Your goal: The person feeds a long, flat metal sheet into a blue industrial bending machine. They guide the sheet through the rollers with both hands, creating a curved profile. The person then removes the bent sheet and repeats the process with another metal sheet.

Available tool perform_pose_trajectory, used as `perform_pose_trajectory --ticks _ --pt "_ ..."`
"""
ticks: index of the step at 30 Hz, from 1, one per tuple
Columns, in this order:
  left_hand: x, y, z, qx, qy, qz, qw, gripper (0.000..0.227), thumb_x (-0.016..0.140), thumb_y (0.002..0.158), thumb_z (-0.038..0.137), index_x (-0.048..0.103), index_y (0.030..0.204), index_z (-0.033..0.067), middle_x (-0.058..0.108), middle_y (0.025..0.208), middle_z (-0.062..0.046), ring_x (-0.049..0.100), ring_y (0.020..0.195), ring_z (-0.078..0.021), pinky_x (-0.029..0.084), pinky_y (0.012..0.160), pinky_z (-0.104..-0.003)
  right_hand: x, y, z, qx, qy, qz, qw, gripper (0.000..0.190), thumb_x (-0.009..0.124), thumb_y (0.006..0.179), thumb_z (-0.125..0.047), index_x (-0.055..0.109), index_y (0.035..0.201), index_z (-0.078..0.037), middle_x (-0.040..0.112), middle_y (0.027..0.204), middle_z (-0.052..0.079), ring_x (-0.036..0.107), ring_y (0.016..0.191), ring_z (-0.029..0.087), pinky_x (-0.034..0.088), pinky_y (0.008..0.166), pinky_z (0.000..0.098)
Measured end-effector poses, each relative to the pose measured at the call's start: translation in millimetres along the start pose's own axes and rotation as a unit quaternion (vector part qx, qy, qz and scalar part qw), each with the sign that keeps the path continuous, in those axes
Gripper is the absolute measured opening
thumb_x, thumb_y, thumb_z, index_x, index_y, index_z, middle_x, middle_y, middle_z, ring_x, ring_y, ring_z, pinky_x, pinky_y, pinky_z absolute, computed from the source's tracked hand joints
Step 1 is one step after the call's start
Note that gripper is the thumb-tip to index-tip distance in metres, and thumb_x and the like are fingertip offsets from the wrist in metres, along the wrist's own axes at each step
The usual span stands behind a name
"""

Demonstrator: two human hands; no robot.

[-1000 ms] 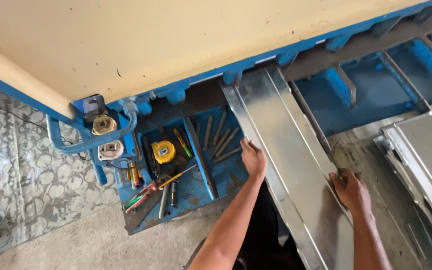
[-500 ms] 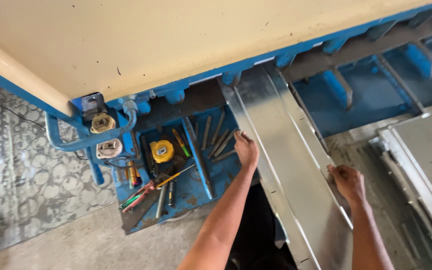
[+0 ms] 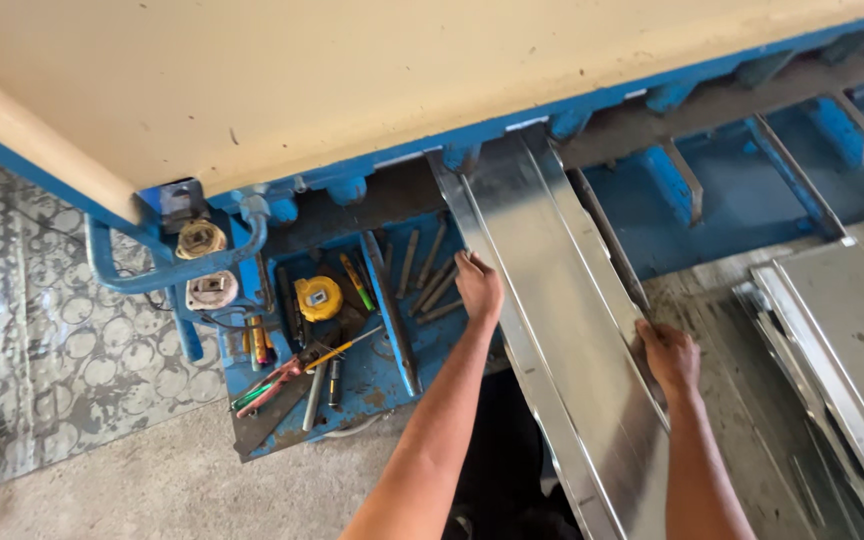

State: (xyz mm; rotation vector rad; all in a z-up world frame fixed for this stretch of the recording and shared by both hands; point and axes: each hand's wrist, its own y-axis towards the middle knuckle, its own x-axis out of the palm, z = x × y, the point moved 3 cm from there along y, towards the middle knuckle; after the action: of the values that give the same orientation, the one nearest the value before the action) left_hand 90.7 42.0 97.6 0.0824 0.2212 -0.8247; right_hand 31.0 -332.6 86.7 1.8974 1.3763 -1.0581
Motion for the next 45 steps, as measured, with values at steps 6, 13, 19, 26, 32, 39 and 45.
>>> perform_pose_trajectory --ticks 6,13,19,26,32,39,45 --pt "4.3 12.2 -0.5 -0.008 0.004 -0.003 1.000 0.021 0.048 0.105 0.018 0.054 0.110 -0.0022 0.070 0.096 -0.034 0.068 0.090 -0.0521 0.054 0.075 -0.060 3.4 1.9 -12.9 -0.021 -0.008 0.029 0.999 0.052 0.066 0.093 -0.062 0.081 0.104 -0.014 0.075 0.096 0.018 0.071 0.095 0.039 0.055 0.082 0.0485" --pt "2.1 8.6 0.1 0.002 -0.001 -0.005 1.000 0.023 0.047 0.105 0.017 0.053 0.114 -0.0032 0.070 0.092 -0.034 0.068 0.087 -0.0525 0.054 0.072 -0.058 -1.6 3.0 -13.2 -0.016 -0.012 0.012 1.000 0.050 0.068 0.095 -0.059 0.081 0.103 -0.012 0.076 0.095 0.017 0.072 0.095 0.037 0.055 0.085 0.0481" --pt "-9.7 36.6 17.8 -0.019 0.004 -0.030 0.999 0.027 0.044 0.105 0.017 0.051 0.120 -0.0045 0.069 0.091 -0.035 0.070 0.084 -0.0521 0.058 0.068 -0.057 7.7 25.3 -32.3 0.007 0.003 -0.011 1.000 0.051 0.069 0.094 -0.057 0.080 0.098 -0.008 0.075 0.089 0.018 0.072 0.087 0.036 0.054 0.081 0.0485" --pt "-6.0 58.7 18.8 0.013 0.020 -0.001 1.000 0.028 0.046 0.104 0.018 0.056 0.115 -0.0053 0.070 0.090 -0.035 0.071 0.082 -0.0522 0.059 0.069 -0.057 21.2 32.1 -45.3 -0.017 0.015 0.023 0.999 0.049 0.070 0.096 -0.056 0.079 0.092 -0.008 0.073 0.086 0.020 0.071 0.086 0.037 0.052 0.080 0.0481" --pt "7.3 65.3 6.0 -0.020 0.035 -0.010 0.999 0.028 0.046 0.104 0.020 0.056 0.118 -0.0027 0.071 0.089 -0.034 0.070 0.084 -0.0522 0.058 0.072 -0.058 25.3 34.8 -41.6 -0.025 -0.010 0.040 0.999 0.051 0.069 0.097 -0.057 0.078 0.090 -0.007 0.072 0.085 0.019 0.069 0.083 0.036 0.053 0.077 0.0491" --pt "9.3 71.5 4.6 -0.031 0.038 -0.017 0.999 0.031 0.046 0.105 0.023 0.056 0.123 -0.0008 0.071 0.096 -0.033 0.070 0.089 -0.0514 0.058 0.077 -0.058 4.2 -1.4 -13.8 -0.007 -0.027 -0.016 0.999 0.062 0.064 0.101 -0.063 0.075 0.092 -0.003 0.068 0.074 0.022 0.069 0.077 0.037 0.053 0.077 0.0485" --pt "15.1 81.2 1.0 -0.034 0.041 -0.029 0.998 0.034 0.045 0.103 0.023 0.055 0.127 0.0005 0.071 0.104 -0.031 0.068 0.096 -0.0524 0.053 0.085 -0.061 3.4 -1.4 -10.2 -0.025 0.002 -0.027 0.999 0.061 0.061 0.097 -0.064 0.078 0.112 -0.008 0.073 0.097 0.022 0.070 0.096 0.037 0.053 0.084 0.0464"
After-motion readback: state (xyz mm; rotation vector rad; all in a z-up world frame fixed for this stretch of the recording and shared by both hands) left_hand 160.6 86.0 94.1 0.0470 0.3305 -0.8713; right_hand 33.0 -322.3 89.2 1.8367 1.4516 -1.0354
